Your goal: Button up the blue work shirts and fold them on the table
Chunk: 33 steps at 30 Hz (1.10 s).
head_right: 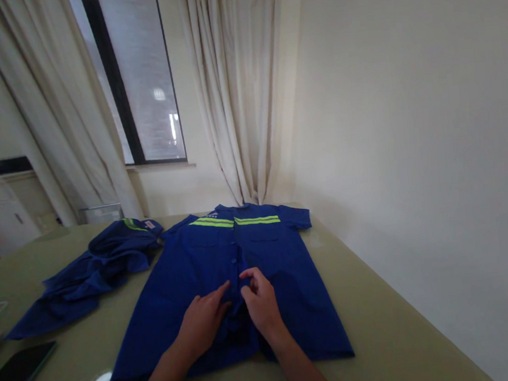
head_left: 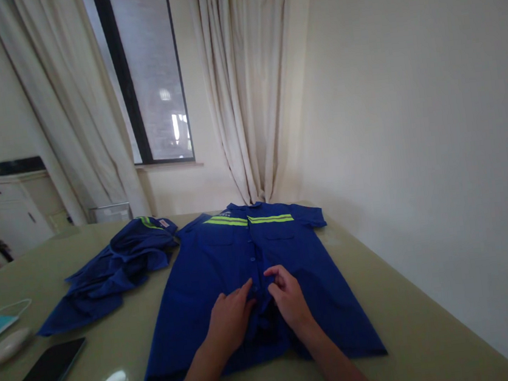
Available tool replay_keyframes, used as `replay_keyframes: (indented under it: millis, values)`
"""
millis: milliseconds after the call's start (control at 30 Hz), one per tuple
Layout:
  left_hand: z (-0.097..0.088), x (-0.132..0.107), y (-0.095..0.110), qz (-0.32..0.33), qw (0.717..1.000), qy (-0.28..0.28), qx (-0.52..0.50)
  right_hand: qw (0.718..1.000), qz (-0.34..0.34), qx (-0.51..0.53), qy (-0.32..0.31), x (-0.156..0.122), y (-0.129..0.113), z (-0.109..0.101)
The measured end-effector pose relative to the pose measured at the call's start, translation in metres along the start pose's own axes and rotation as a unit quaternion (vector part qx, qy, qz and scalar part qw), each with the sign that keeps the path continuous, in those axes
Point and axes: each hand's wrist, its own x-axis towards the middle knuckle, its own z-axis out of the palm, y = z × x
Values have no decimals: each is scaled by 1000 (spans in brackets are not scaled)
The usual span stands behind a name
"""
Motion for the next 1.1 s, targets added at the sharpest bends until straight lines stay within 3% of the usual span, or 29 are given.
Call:
replay_keyframes:
  millis: [167,567,700,833,933,1100]
  values:
    - [-4,1,3,-29,998,-34,40,999,3,-52,13,1,6,-2]
    - [-19,-5,5,-90,995,-32,-21,996,61,28,-50,6,5,-4]
    - [-17,-8,6,-65,997,-18,-38,993,100,1,-62,5,3,-3]
    - [-10,-7,7,-11,998,42,-51,990,42,-111,-70,-1,-1,-1]
    - [-7,-5,6,-15,992,61,-107,980,6,-183,-75,-7,-3,1]
    - [-11,-3,6,-26,988,70,-135,984,0,-166,-72,-7,-4,0]
